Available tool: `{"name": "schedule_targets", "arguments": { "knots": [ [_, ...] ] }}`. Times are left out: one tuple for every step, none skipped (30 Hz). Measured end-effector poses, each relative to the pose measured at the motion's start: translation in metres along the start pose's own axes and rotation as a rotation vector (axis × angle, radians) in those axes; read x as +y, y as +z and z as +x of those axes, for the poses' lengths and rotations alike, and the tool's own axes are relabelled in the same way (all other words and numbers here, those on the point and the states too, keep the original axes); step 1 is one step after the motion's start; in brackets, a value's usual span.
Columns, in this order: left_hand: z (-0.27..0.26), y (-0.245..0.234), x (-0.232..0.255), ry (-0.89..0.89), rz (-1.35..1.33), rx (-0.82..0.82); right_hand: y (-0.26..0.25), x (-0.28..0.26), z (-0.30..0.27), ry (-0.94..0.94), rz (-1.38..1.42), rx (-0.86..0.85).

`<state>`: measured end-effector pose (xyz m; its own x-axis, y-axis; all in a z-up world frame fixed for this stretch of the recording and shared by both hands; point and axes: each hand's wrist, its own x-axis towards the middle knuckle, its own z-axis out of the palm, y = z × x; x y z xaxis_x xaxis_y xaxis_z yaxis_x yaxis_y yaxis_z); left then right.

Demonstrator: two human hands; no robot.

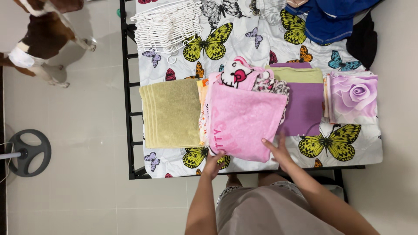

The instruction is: The person folds several towels on a bed with a butterfly-patterned sheet. They pick up each towel, fold it neatly, and place it in a stack. A dog is present in the room and the person briefly pets it during the task.

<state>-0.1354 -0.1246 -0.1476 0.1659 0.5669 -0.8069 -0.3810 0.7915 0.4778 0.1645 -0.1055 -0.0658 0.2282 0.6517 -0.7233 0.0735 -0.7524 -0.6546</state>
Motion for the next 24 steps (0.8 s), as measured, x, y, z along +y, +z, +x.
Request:
{"name": "schedule_targets", "arguments": {
  "knots": [
    [0.002,0.004,-0.004,-0.013,0.023,0.02,0.003,-0.001,-0.001,0.178,0.028,-0.04],
    [0.006,0.005,-0.007,-0.027,0.047,0.039,0.006,-0.002,-0.002,0.188,0.047,-0.079],
    [0.01,0.006,-0.009,-0.008,0.007,0.029,0.01,-0.003,-0.002,0.198,0.066,-0.119],
    [0.015,0.006,-0.012,0.008,-0.033,0.018,0.013,-0.003,-0.002,0.21,0.084,-0.157],
    [0.021,0.006,-0.015,0.025,-0.073,0.007,0.015,-0.004,-0.001,0.214,0.133,-0.172],
    [0.029,0.007,-0.017,0.036,-0.148,-0.014,0.018,-0.005,0.002,0.218,0.183,-0.189],
    [0.037,0.008,-0.018,0.047,-0.224,-0.035,0.019,-0.006,0.005,0.222,0.232,-0.205],
    [0.043,0.008,-0.021,0.057,-0.299,-0.055,0.02,-0.006,0.009,0.237,0.259,-0.214],
    [0.047,0.007,-0.024,0.062,-0.312,-0.068,0.02,-0.006,0.013,0.251,0.287,-0.224],
    [0.051,0.007,-0.025,0.069,-0.324,-0.082,0.02,-0.007,0.017,0.264,0.314,-0.234],
    [0.054,0.008,-0.026,0.076,-0.337,-0.096,0.019,-0.008,0.021,0.261,0.339,-0.265],
    [0.054,0.01,-0.027,0.083,-0.4,-0.14,0.018,-0.008,0.025,0.257,0.365,-0.294],
    [0.053,0.013,-0.029,0.089,-0.462,-0.185,0.017,-0.008,0.028,0.253,0.391,-0.324],
    [0.051,0.018,-0.031,0.094,-0.525,-0.231,0.016,-0.008,0.03,0.246,0.394,-0.314],
    [0.05,0.025,-0.032,0.076,-0.461,-0.188,0.015,-0.008,0.031,0.239,0.397,-0.304],
    [0.047,0.036,-0.034,0.057,-0.399,-0.143,0.015,-0.007,0.03,0.234,0.4,-0.293],
    [0.044,0.047,-0.036,0.038,-0.337,-0.099,0.015,-0.007,0.029,0.229,0.423,-0.277],
    [0.04,0.059,-0.039,0.072,-0.392,-0.131,0.016,-0.007,0.028,0.225,0.445,-0.263],
    [0.037,0.072,-0.042,0.106,-0.448,-0.163,0.017,-0.008,0.026,0.22,0.467,-0.249],
    [0.033,0.084,-0.043,0.139,-0.502,-0.197,0.017,-0.01,0.025,0.191,0.478,-0.246],
    [0.032,0.096,-0.042,0.146,-0.505,-0.18,0.017,-0.012,0.023,0.161,0.489,-0.242],
    [0.031,0.109,-0.041,0.15,-0.508,-0.162,0.016,-0.014,0.02,0.134,0.499,-0.237],
    [0.031,0.119,-0.038,0.155,-0.512,-0.144,0.015,-0.017,0.017,0.127,0.467,-0.225],
    [0.031,0.126,-0.036,0.177,-0.537,-0.093,0.013,-0.02,0.014,0.121,0.432,-0.213]
  ]
}}
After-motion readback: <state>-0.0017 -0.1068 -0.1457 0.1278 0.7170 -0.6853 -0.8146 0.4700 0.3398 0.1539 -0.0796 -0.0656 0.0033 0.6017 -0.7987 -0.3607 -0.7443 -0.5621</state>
